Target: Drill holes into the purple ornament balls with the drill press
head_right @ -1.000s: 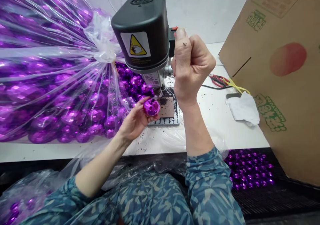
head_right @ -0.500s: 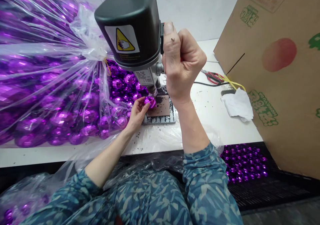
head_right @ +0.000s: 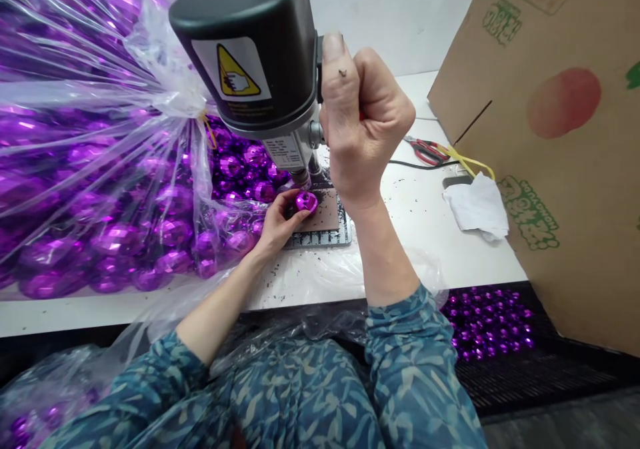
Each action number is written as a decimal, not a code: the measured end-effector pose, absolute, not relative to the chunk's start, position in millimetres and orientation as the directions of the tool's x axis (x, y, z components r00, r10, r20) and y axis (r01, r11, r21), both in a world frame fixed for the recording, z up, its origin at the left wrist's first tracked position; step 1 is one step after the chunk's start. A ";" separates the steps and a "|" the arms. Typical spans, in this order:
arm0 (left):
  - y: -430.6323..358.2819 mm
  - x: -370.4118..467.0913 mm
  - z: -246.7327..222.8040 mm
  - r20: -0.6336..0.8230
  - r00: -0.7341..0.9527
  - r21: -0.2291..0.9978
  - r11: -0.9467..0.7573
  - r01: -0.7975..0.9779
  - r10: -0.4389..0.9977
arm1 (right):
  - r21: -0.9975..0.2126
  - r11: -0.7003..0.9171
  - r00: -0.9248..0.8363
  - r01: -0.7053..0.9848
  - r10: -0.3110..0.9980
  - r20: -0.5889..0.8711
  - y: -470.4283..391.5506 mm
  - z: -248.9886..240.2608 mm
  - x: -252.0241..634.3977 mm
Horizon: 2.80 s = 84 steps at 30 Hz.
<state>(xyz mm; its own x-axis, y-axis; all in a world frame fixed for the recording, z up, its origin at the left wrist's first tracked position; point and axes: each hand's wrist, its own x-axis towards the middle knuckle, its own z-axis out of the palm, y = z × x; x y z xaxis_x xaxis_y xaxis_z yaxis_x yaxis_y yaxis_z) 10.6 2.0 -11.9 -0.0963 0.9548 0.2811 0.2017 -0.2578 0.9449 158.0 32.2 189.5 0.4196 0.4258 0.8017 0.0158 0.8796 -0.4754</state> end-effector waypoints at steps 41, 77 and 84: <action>-1.6 28.8 -8.4 0.294 -0.083 0.948 -0.280 0.150 0.952 | -0.330 0.943 0.507 -0.038 0.303 0.807 28.2 134.3 164.6; -154.4 -18.7 -3.6 0.200 0.908 0.392 -0.879 0.271 0.368 | -0.382 0.908 0.459 -0.172 0.418 0.784 38.5 192.8 158.8; -52.9 -13.4 38.2 0.645 0.204 0.319 -0.503 0.803 0.736 | -0.421 0.904 0.414 -0.079 0.414 0.811 38.0 188.5 162.9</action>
<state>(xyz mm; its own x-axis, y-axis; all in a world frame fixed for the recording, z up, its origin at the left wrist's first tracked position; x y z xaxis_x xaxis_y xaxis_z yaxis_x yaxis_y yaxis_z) -13.4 -52.9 38.2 0.2043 0.7360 0.6454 0.8031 -0.5030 0.3194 162.9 38.0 188.5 0.4143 0.4140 0.8105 -0.0793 0.9036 -0.4210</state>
